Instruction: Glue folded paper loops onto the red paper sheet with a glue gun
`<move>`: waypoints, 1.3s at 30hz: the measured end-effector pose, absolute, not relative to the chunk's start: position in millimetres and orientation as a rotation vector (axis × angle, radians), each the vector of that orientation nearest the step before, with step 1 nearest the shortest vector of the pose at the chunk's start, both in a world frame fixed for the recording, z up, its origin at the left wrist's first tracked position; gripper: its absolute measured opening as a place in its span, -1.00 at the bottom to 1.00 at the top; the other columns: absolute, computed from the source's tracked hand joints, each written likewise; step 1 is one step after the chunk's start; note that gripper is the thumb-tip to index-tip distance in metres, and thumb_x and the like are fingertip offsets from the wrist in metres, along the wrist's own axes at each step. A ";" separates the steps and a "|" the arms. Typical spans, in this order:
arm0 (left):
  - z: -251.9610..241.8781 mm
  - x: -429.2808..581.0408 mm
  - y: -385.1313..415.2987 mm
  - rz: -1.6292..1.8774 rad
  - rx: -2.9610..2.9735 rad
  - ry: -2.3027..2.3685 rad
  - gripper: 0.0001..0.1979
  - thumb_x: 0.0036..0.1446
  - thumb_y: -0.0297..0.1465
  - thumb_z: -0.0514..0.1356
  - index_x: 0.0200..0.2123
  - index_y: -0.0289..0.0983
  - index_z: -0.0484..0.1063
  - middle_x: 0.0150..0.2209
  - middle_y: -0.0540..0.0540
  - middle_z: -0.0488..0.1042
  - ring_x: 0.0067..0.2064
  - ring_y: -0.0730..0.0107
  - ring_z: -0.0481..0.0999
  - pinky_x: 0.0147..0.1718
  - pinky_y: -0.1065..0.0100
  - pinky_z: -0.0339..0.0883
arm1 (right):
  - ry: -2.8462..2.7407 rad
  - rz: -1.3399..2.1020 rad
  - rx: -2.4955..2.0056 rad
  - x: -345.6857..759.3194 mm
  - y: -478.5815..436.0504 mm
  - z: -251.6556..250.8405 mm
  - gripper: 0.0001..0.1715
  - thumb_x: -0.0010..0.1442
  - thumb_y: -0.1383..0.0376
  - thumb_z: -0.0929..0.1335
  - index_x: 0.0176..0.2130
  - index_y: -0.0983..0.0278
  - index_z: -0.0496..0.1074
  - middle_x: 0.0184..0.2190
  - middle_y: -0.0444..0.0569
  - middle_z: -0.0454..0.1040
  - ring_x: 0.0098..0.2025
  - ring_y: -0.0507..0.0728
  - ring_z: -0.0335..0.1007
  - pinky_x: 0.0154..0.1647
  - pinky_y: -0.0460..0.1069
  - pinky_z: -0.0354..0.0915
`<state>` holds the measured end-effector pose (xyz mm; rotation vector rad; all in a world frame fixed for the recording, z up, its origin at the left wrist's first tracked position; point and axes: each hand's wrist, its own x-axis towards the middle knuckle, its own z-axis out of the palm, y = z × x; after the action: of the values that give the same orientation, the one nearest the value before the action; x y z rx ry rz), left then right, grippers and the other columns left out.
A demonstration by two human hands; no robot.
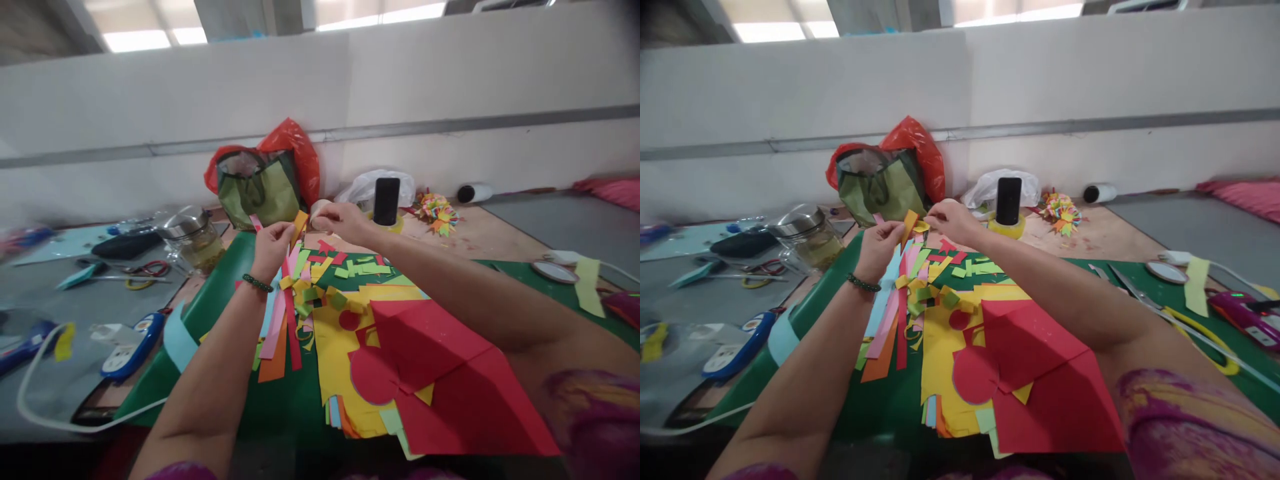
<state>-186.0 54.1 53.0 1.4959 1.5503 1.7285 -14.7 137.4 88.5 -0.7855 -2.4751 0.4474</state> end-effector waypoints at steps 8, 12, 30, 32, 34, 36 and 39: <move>40.7 -195.6 67.0 1.906 1.070 1.400 -0.77 -0.10 -0.30 0.31 -0.40 -0.29 0.39 -0.57 0.00 0.51 -0.42 0.33 0.57 -0.30 0.32 0.45 | -2.825 0.223 -1.063 -38.9 165.5 35.5 -0.71 0.13 0.23 0.40 -0.19 0.38 0.53 -0.19 0.17 0.59 -0.19 0.22 0.48 -0.28 -0.04 0.26; 38.7 -195.6 67.0 1.879 1.086 1.425 -0.77 -0.10 -0.30 0.31 -0.40 -0.29 0.39 -0.52 -0.03 0.54 -0.39 0.32 0.58 -0.31 0.34 0.43 | -2.910 0.174 -1.114 -56.8 166.3 19.8 -0.45 0.07 0.04 0.44 -0.09 0.40 0.47 -0.08 0.28 0.54 -0.09 0.29 0.49 -0.23 -0.01 0.32; 44.8 -190.5 63.8 1.913 0.971 1.290 -0.84 -0.10 -0.42 0.30 -0.42 -0.32 0.40 -0.62 -0.01 0.50 -0.48 0.31 0.58 -0.44 0.38 0.41 | -2.860 0.450 -1.325 -48.8 195.9 17.1 -0.60 0.30 0.17 0.33 0.07 0.29 0.37 0.04 0.05 0.41 -0.02 0.19 0.42 -0.05 0.16 0.40; 45.2 -191.0 64.2 1.920 0.963 1.275 -0.82 -0.12 -0.41 0.32 -0.43 -0.32 0.39 -0.64 0.01 0.49 -0.50 0.33 0.57 -0.45 0.40 0.41 | -2.862 0.527 -1.341 -51.1 197.1 12.6 -0.60 0.30 0.17 0.33 0.07 0.30 0.37 0.03 0.05 0.41 -0.04 0.18 0.42 -0.06 0.17 0.41; 44.9 -191.8 64.5 1.917 0.965 1.264 -0.80 -0.14 -0.39 0.34 -0.43 -0.31 0.39 -0.64 0.03 0.48 -0.50 0.34 0.58 -0.43 0.39 0.42 | -2.845 0.595 -1.356 -52.2 199.2 9.1 -0.63 0.25 0.18 0.38 -0.01 0.33 0.42 -0.06 0.02 0.47 -0.10 0.16 0.45 -0.10 0.10 0.41; 44.4 -192.7 64.7 1.908 0.977 1.263 -0.78 -0.15 -0.37 0.36 -0.43 -0.31 0.40 -0.64 0.04 0.48 -0.48 0.33 0.58 -0.42 0.39 0.42 | -2.818 0.660 -1.361 -51.6 202.3 7.9 -0.69 0.13 0.19 0.46 -0.16 0.33 0.51 -0.22 -0.03 0.54 -0.19 0.13 0.47 -0.20 -0.02 0.39; 43.8 -193.9 64.4 1.901 0.992 1.265 -0.77 -0.15 -0.36 0.36 -0.43 -0.31 0.41 -0.60 0.01 0.50 -0.46 0.34 0.58 -0.40 0.38 0.43 | -2.778 0.750 -1.343 -47.4 207.6 9.3 -0.74 -0.05 0.22 0.54 -0.35 0.32 0.56 -0.42 -0.08 0.55 -0.33 0.09 0.44 -0.37 -0.11 0.32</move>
<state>-193.9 64.4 43.8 0.9920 1.2651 1.9010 -47.4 207.6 9.3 -1.3433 -2.7784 0.7498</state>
